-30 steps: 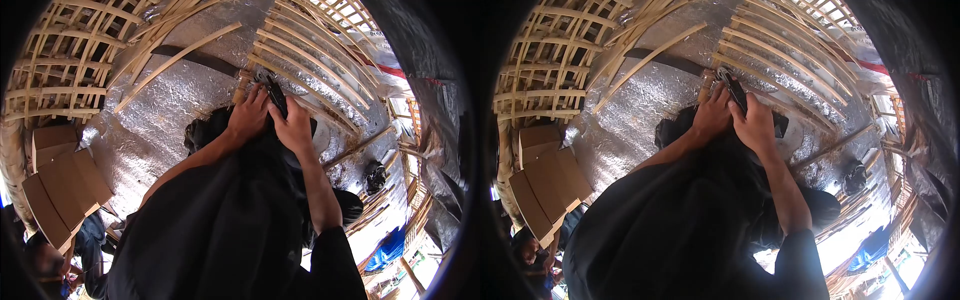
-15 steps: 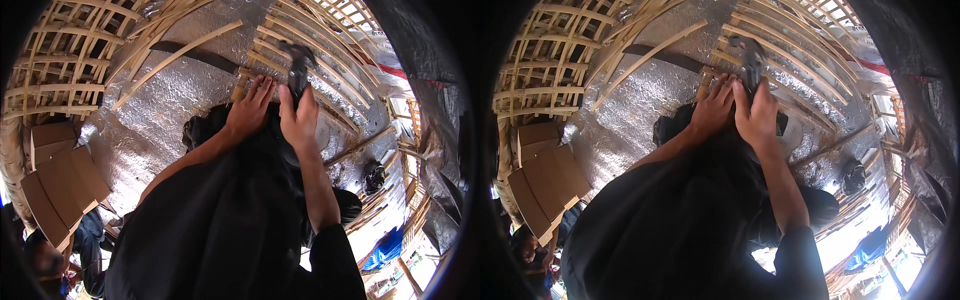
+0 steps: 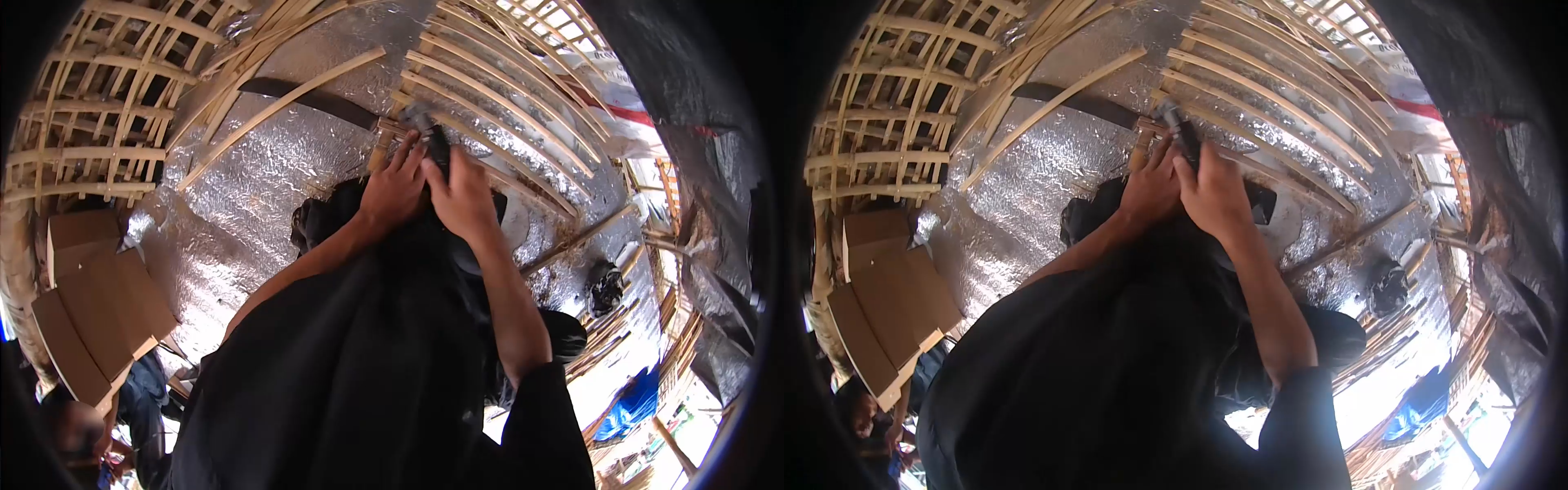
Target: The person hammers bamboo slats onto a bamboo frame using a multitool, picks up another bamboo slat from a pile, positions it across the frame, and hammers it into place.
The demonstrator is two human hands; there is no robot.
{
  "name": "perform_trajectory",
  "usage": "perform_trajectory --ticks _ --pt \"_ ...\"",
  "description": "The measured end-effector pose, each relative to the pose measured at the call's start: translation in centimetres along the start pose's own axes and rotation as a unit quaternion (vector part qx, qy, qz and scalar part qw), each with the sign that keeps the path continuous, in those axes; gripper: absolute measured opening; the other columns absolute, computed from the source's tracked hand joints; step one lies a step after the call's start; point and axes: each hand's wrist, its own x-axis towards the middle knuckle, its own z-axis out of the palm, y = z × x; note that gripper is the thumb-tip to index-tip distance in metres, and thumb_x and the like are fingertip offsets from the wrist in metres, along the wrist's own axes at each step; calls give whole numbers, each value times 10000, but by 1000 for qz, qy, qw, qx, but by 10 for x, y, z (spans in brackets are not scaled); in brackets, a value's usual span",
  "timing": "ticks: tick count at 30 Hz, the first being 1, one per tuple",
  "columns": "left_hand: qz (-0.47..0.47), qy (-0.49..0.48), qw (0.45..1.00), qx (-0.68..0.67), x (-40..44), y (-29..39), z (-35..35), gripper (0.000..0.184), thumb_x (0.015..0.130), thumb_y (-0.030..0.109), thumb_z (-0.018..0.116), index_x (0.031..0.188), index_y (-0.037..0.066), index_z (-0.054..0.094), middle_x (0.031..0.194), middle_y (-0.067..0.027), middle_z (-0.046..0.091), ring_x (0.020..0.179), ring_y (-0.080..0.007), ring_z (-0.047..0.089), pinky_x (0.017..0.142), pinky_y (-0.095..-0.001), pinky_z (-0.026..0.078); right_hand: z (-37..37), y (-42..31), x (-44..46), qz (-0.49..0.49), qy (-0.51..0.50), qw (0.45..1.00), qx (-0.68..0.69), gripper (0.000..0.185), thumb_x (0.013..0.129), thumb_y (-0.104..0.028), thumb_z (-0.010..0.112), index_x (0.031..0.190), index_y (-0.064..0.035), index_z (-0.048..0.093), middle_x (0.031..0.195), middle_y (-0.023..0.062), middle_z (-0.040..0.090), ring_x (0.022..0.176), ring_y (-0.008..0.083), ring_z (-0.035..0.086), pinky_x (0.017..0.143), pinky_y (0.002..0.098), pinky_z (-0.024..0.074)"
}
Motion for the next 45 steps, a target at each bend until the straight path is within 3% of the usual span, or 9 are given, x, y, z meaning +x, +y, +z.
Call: perform_trajectory --ticks 14,17,18,21,24,28,35,40,45 --pt "10 -12 999 -41 -12 -1 14 652 953 306 533 1536 20 476 1596 -157 455 1536 -339 373 1253 -578 262 26 -7 -15 36 7 999 -37 325 1035 -240 628 1098 72 564 913 315 697 881 519 698 710 533 555" --pt "14 17 999 23 -6 4 -15 665 952 316 536 1534 1 475 1553 -164 503 1508 -356 408 1223 -539 325 -9 -39 -3 223 -11 971 88 347 1031 -230 606 1163 86 548 1030 357 681 986 537 672 820 569 555" --pt "10 0 999 37 -10 -1 -7 677 943 311 544 1541 5 469 1563 -161 492 1510 -350 405 1213 -524 343 7 -36 -11 142 129 971 142 384 1023 -248 614 1193 88 544 1062 367 674 1018 543 660 870 587 538" --pt "-18 -7 995 -93 -10 -3 6 704 917 282 562 1560 17 456 1612 -141 442 1525 -318 387 1182 -485 389 35 5 -17 23 8 1000 -17 393 1020 -307 654 1116 65 569 938 314 704 890 508 707 749 566 541" --pt "11 12 998 55 -7 1 -6 696 919 262 556 1564 23 452 1630 -136 427 1532 -316 380 1182 -484 386 -8 -19 -4 203 2 979 35 384 1014 -299 663 1105 63 575 893 305 703 855 508 699 721 549 541" --pt "17 13 1000 -1 -6 -3 -18 702 892 189 583 1560 21 452 1644 -155 401 1538 -329 367 1169 -471 410 1 2 -11 198 121 944 237 272 1033 -236 669 1045 16 569 688 100 662 538 187 665 524 357 507" --pt "-41 84 978 -189 -18 -29 -44 491 875 151 688 1344 24 616 1457 -186 590 1364 -366 561 1083 -466 490 43 51 -3 256 76 955 130 374 1014 -319 669 1012 38 557 848 302 676 866 542 664 727 553 505" --pt "-382 41 843 -377 -11 -51 -52 402 957 260 734 1246 -11 668 1125 -209 752 1044 -354 738 910 -425 569 38 46 2 271 48 957 94 368 1014 -320 670 1013 25 544 849 292 672 862 533 664 726 557 499" --pt "-377 -55 804 -457 -6 -71 -31 438 976 324 750 1235 -27 716 1124 -192 760 1033 -213 714 911 -361 547 35 39 4 270 44 957 92 354 1013 -303 674 995 18 525 837 288 661 849 537 656 723 562 490"
